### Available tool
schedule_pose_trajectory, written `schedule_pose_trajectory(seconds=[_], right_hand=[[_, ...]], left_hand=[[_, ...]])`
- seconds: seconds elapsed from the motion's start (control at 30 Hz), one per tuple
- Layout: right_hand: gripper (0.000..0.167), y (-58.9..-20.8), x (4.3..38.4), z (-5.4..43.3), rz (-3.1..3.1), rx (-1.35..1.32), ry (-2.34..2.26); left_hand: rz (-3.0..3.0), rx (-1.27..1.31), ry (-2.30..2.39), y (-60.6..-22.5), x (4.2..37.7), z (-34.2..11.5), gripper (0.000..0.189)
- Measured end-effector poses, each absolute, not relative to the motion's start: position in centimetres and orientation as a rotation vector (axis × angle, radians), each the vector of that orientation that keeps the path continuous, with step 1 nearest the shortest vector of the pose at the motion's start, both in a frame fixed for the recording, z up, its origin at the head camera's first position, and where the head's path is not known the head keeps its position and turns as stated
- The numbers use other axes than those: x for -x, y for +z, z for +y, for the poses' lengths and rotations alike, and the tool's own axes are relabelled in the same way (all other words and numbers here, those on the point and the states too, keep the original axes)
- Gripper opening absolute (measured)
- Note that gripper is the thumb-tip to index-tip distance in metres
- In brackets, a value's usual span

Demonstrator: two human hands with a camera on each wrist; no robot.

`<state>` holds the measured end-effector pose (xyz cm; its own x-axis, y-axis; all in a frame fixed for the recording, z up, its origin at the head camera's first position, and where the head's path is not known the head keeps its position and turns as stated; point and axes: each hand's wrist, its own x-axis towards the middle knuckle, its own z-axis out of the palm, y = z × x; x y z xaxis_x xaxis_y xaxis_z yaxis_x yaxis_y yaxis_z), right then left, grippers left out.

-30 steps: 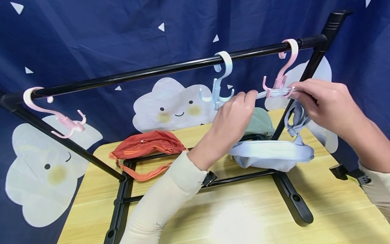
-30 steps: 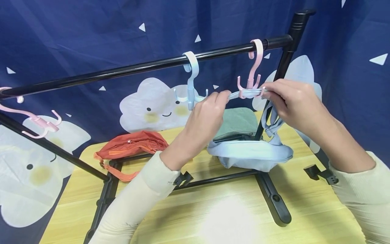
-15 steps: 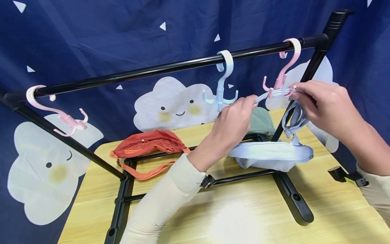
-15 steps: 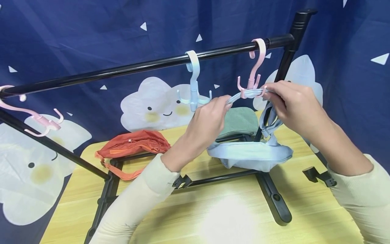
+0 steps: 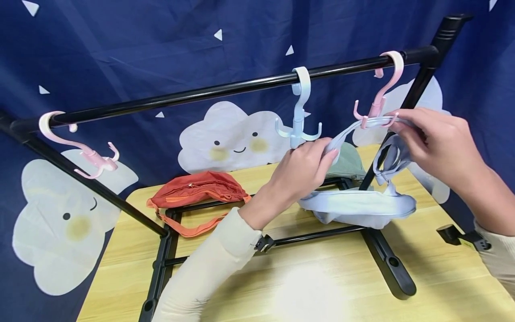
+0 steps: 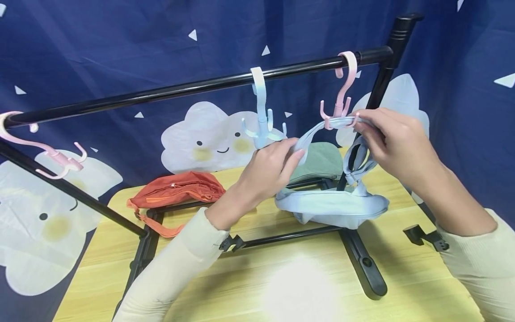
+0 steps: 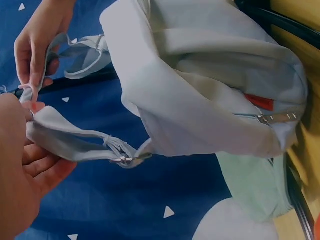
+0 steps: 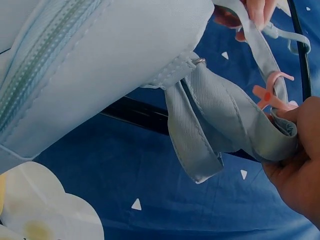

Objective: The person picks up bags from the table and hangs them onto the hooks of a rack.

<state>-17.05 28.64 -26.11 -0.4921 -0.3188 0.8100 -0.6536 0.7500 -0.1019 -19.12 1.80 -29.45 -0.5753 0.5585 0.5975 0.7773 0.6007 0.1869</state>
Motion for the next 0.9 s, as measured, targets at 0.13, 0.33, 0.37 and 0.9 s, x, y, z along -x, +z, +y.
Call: schedule_pose_trajectory(seconds=[0.13,0.33,0.37,0.9], right_hand=[[0.026,-26.1,16.9,28.9,-2.132,-0.740,0.501],[0.023,-26.3,16.6,29.1,-2.150,-0.702,0.530],[0.023,-26.3,16.6,29.1,-2.154,-0.689,0.539],[0.027,-26.6,15.9,29.2,-2.211,-0.562,0.594]], left_hand=[[-2.349,1.066,-0.588,-29.9,19.2,1.3,0.033],[-2.360,1.070,-0.572,-30.4,19.1,0.9,0.040],[-2.359,1.071,-0.574,-30.4,19.1,0.9,0.040],[-2.340,1.080,-0.559,-31.2,19.3,0.0,0.037]])
